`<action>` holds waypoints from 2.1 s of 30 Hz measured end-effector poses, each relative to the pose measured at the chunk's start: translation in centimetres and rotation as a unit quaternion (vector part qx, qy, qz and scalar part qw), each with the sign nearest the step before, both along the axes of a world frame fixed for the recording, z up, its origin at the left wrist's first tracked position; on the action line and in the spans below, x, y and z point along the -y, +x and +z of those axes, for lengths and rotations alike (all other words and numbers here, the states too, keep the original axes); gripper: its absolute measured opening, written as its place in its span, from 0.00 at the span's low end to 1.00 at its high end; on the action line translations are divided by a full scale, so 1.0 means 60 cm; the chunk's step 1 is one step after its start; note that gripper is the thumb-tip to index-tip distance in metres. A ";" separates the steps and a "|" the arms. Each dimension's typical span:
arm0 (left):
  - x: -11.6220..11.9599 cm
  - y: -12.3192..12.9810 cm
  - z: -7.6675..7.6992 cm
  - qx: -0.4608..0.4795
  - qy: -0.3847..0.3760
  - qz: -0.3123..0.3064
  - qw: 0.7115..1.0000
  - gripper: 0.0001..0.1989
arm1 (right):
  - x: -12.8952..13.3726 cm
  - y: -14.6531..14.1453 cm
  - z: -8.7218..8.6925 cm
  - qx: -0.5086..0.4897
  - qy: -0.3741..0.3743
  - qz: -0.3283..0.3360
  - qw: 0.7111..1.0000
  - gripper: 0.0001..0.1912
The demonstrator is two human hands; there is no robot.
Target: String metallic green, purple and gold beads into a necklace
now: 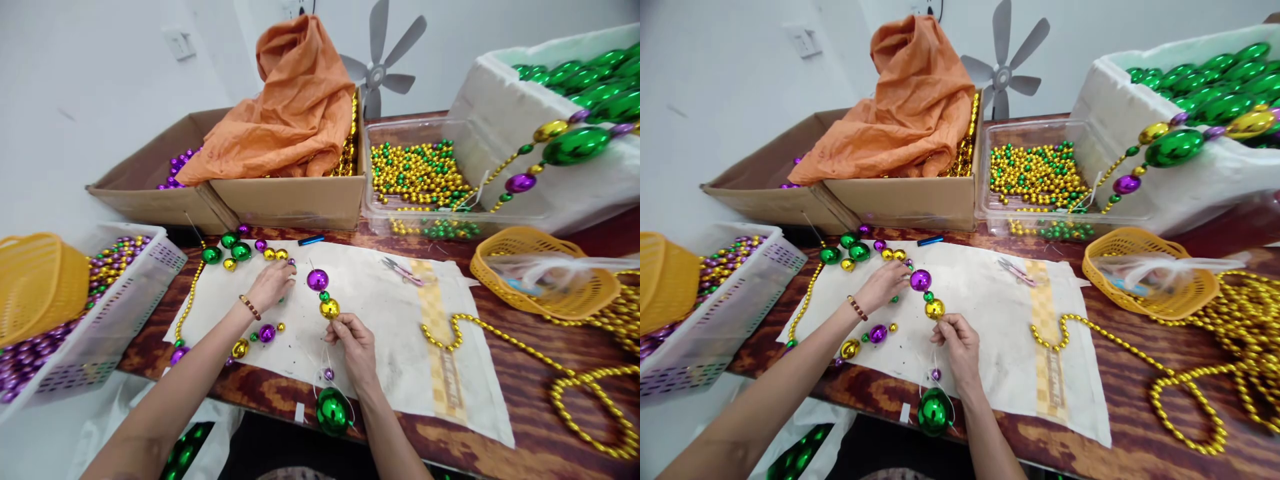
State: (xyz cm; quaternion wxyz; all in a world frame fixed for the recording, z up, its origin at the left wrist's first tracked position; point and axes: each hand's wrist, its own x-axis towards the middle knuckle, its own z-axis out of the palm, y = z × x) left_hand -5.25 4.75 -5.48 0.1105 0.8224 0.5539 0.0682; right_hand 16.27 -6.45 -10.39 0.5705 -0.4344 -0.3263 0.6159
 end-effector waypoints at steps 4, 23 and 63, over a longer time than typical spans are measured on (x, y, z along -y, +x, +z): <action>0.009 0.012 -0.005 -0.008 -0.015 0.011 1.000 0.07 | 0.000 -0.001 0.000 -0.002 0.002 0.008 1.000 0.11; 0.043 0.060 0.082 0.772 -0.241 0.170 0.563 0.10 | 0.010 0.000 0.005 0.015 0.026 0.026 0.999 0.10; 0.044 0.092 0.061 0.755 -0.193 0.196 0.595 0.15 | -0.002 -0.005 0.001 0.006 -0.008 0.023 1.000 0.12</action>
